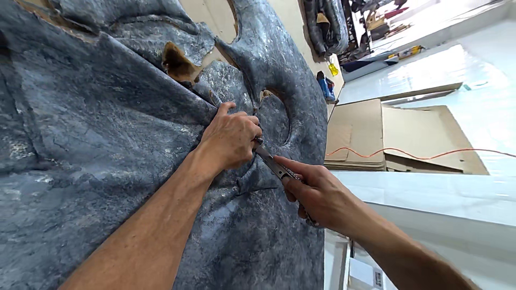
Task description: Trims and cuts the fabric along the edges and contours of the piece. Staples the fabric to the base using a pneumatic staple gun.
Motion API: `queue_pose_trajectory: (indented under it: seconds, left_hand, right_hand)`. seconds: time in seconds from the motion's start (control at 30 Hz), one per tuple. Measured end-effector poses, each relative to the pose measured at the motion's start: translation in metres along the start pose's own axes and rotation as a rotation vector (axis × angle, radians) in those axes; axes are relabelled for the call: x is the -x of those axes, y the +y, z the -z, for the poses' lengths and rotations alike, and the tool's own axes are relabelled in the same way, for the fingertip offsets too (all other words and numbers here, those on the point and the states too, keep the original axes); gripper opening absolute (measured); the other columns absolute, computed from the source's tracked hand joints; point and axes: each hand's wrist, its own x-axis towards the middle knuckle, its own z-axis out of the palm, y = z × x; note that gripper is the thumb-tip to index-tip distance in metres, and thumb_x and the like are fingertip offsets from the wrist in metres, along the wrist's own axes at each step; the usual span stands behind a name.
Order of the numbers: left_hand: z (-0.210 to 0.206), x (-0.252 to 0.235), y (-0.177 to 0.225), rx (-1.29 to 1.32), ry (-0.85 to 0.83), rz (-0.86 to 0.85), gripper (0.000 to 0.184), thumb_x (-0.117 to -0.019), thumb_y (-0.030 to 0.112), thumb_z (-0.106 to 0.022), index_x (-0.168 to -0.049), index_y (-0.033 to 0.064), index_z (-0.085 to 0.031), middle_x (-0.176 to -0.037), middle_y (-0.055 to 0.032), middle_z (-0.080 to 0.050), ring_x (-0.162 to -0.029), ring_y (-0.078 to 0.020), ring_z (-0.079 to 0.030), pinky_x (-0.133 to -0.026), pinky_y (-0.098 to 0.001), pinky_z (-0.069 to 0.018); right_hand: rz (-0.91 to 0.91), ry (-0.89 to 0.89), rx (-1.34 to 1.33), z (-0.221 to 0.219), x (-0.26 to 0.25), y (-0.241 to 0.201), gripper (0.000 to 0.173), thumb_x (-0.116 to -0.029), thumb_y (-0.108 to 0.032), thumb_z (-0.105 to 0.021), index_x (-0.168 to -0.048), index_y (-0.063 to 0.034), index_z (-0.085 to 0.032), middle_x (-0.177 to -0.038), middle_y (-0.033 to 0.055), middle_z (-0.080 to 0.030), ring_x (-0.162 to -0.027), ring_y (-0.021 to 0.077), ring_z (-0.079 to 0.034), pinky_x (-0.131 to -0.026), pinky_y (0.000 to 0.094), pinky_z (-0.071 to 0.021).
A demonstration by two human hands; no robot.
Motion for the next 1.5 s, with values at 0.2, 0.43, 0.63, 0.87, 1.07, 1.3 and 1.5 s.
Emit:
queue_pose_trajectory:
  seconds: [0.2,0.43,0.63,0.87,1.07,1.3,1.5]
  left_hand:
    - [0.008,-0.003,0.001,0.047,-0.093,0.019,0.018,-0.0956,0.028,-0.064,-0.099,0.0205,-0.079,-0.104,0.0034,-0.073,-0.109,-0.0154,-0.066,-0.122,-0.0596,-0.02]
    - [0.017,-0.006,0.0,0.097,-0.158,0.038,0.019,-0.0974,0.028,-0.062,-0.099,0.0212,-0.079,-0.102,0.0044,-0.071,-0.108,-0.0129,-0.066,-0.123,-0.0603,-0.0165]
    - [0.022,-0.007,0.001,0.126,-0.187,0.049,0.018,-0.0977,0.029,-0.062,-0.099,0.0212,-0.079,-0.102,0.0044,-0.071,-0.107,-0.0123,-0.065,-0.122,-0.0607,-0.0162]
    - [0.027,-0.008,0.0,0.157,-0.209,0.053,0.019,-0.0982,0.029,-0.061,-0.097,0.0202,-0.078,-0.101,0.0038,-0.071,-0.106,-0.0133,-0.065,-0.121,-0.0602,-0.0176]
    - [0.03,-0.009,0.0,0.197,-0.209,0.058,0.019,-0.098,0.028,-0.062,-0.099,0.0193,-0.078,-0.102,0.0017,-0.071,-0.106,-0.0151,-0.064,-0.119,-0.0599,-0.0207]
    - [0.037,-0.01,0.0,0.211,-0.229,0.062,0.018,-0.0977,0.028,-0.062,-0.096,0.0185,-0.077,-0.101,0.0012,-0.07,-0.105,-0.0161,-0.063,-0.115,-0.0584,-0.0253]
    - [0.041,-0.011,0.0,0.235,-0.246,0.067,0.018,-0.0982,0.027,-0.062,-0.1,0.0185,-0.078,-0.104,0.0011,-0.07,-0.107,-0.0164,-0.063,-0.115,-0.0584,-0.0261]
  right_hand:
    - [-0.054,-0.009,0.024,0.0,0.007,-0.01,0.045,-0.1086,-0.022,-0.046,-0.153,-0.0322,-0.051,-0.072,0.0048,-0.064,-0.047,0.0141,-0.059,-0.042,0.0299,-0.0519]
    - [-0.072,-0.012,-0.012,-0.004,0.008,-0.021,0.046,-0.1088,-0.018,-0.045,-0.153,-0.0287,-0.051,-0.072,0.0062,-0.064,-0.047,0.0133,-0.059,-0.042,0.0275,-0.0518]
    - [-0.127,-0.012,-0.081,-0.008,0.012,-0.027,0.046,-0.1095,-0.018,-0.044,-0.154,-0.0269,-0.049,-0.071,0.0069,-0.062,-0.047,0.0139,-0.058,-0.043,0.0268,-0.0512]
    - [-0.134,-0.015,-0.052,-0.011,0.014,-0.029,0.046,-0.1095,-0.018,-0.044,-0.154,-0.0275,-0.05,-0.072,0.0064,-0.062,-0.049,0.0136,-0.059,-0.044,0.0271,-0.0521]
    - [-0.167,-0.026,-0.051,-0.012,0.019,-0.034,0.046,-0.1096,-0.019,-0.044,-0.155,-0.0284,-0.048,-0.073,0.0067,-0.063,-0.049,0.0139,-0.06,-0.044,0.0275,-0.0532]
    - [-0.232,-0.018,-0.107,-0.016,0.021,-0.044,0.046,-0.1104,-0.018,-0.045,-0.155,-0.0268,-0.048,-0.074,0.0082,-0.062,-0.049,0.0145,-0.06,-0.044,0.0264,-0.0524]
    - [-0.271,-0.015,-0.106,-0.02,0.023,-0.052,0.046,-0.1107,-0.019,-0.045,-0.156,-0.0279,-0.047,-0.074,0.0083,-0.062,-0.05,0.0149,-0.06,-0.045,0.0268,-0.0526]
